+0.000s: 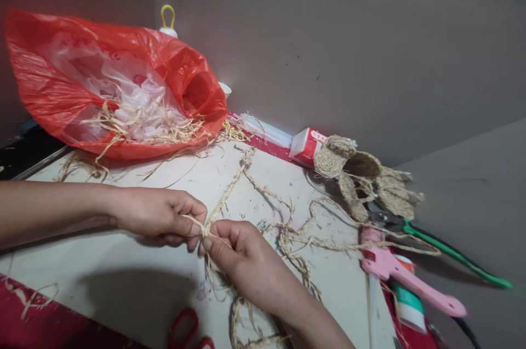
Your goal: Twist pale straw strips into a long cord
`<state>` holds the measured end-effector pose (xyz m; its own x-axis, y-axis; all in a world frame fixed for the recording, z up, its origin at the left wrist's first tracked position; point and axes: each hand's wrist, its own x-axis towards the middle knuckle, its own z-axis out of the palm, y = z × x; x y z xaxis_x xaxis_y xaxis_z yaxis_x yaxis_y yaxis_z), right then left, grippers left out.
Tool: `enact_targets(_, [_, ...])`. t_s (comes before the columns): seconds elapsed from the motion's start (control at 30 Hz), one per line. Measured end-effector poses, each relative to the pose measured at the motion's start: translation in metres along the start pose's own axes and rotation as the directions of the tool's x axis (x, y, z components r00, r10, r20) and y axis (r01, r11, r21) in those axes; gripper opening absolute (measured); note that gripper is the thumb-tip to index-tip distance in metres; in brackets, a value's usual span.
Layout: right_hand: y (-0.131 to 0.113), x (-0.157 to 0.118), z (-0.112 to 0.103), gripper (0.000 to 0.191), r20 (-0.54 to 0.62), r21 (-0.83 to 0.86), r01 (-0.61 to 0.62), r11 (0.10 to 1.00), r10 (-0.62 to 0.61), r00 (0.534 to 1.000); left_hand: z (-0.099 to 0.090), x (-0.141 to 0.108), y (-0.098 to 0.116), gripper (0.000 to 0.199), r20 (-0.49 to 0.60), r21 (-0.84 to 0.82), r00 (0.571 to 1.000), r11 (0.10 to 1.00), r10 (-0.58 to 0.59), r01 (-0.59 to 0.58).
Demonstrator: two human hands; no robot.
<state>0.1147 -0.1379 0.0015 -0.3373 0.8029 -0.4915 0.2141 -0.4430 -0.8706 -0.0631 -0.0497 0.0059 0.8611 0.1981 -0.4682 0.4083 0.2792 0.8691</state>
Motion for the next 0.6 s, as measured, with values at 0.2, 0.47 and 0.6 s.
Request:
enact_targets(0.2, [-0.001, 0.0004, 0.0006, 0.038, -0.005, -0.013, -0.004, 1.0, 0.004, 1.0, 0.0068, 0.0068, -0.0046, 0.012, -0.071, -0.154, 0.997, 0.988, -0.038, 0.027])
enact_targets(0.47, [-0.0027, -0.0023, -0.0028, 0.035, 0.026, -0.047, 0.017, 0.999, -0.016, 1.0, 0.0046, 0.0057, -0.0085, 0.023, 0.017, -0.179, 0.999, 0.983, -0.028, 0.031])
enact_targets(0.6, [-0.0059, -0.0043, -0.0025, 0.035, 0.012, -0.098, 0.025, 0.995, -0.023, 1.0, 0.0054, 0.005, -0.0082, 0.022, 0.043, -0.289, 0.997, 0.955, -0.06, 0.07])
